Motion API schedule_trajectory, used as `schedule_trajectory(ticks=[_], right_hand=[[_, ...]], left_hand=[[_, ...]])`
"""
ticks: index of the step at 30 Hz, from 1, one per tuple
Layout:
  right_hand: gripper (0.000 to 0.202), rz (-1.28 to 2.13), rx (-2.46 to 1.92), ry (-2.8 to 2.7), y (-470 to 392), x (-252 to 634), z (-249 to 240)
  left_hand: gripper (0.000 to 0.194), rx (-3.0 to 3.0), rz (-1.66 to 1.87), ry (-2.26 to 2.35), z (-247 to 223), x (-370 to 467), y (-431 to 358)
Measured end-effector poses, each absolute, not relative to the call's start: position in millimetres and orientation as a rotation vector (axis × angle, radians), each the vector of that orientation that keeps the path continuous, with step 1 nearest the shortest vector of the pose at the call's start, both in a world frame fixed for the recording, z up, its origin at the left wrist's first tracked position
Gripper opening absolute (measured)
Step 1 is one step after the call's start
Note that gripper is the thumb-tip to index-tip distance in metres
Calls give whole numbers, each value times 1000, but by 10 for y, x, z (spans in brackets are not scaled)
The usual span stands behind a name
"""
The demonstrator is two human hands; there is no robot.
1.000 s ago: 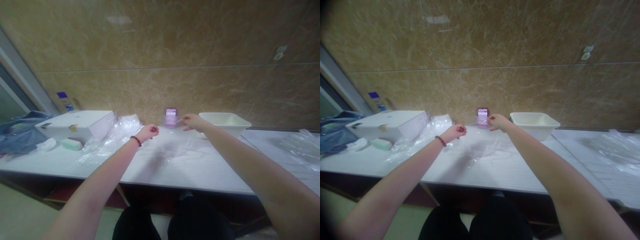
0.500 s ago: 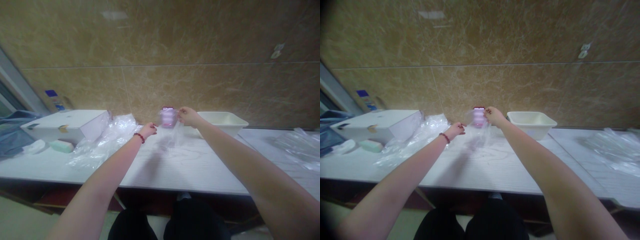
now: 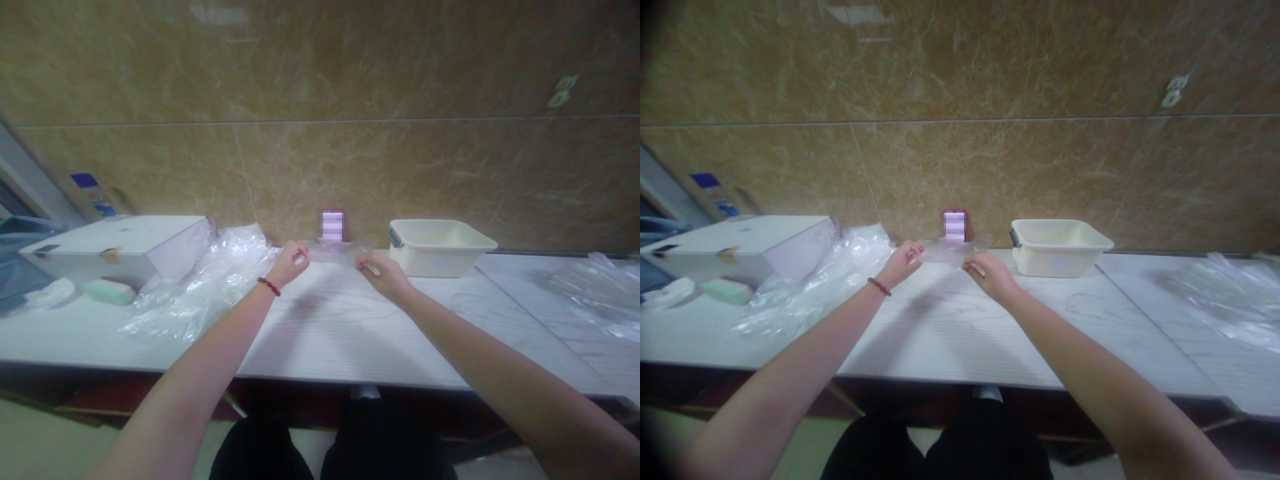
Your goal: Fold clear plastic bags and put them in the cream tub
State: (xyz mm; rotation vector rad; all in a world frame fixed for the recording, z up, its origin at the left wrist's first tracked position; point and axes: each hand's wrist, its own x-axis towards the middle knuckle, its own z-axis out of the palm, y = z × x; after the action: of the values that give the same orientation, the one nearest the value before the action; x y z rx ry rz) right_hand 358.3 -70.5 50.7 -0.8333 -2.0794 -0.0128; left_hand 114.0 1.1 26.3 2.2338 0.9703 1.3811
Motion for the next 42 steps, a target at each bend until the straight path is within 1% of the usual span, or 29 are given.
schedule_trajectory(ticks=[5,8,12,15,17,20,22,24,27,30,33,38,42], right_hand=[[17,45,-951,-2235,-883,3468,-25],[20,83,-1108,-2329,-1007,3439,-227],[25,163,-1294,-2399,-1181,3424,-320],[27,200,-1385,-2401,-1291,3419,-267],[31,156,-1425,-2385,-1320,3432,-190],[38,95,-1458,-2345,-1240,3487,-77],[41,73,-1511,-2301,-1110,3533,-61],[43,22,-1583,-2294,-965,3571,-120],[48,-7,-1674,-2462,-818,3612,-301],[52,73,-1812,-2512,-769,3654,-439],[56,105,-1868,-2450,-712,3747,-438],[47,64,-2098,-1995,-465,4030,-347],[38,81,-2110,-1893,-358,4133,-411]], left_hand=[[6,2574,927,1151,-127,1119,-127],[14,2672,682,1191,-237,1121,-205],[26,2688,472,1300,-271,1114,-267],[34,2611,409,1518,-220,1144,-310],[36,2599,405,1595,-166,1204,-363],[33,2673,427,1498,-121,1360,-492],[34,2714,375,1411,-145,1493,-596],[43,2740,277,1390,-211,1624,-692],[61,2741,184,1417,-336,1766,-789],[67,2723,130,1458,-419,1819,-825],[70,2722,123,1445,-436,1810,-834],[74,2667,128,1427,-385,1779,-840],[70,2638,168,1371,-290,1880,-780]])
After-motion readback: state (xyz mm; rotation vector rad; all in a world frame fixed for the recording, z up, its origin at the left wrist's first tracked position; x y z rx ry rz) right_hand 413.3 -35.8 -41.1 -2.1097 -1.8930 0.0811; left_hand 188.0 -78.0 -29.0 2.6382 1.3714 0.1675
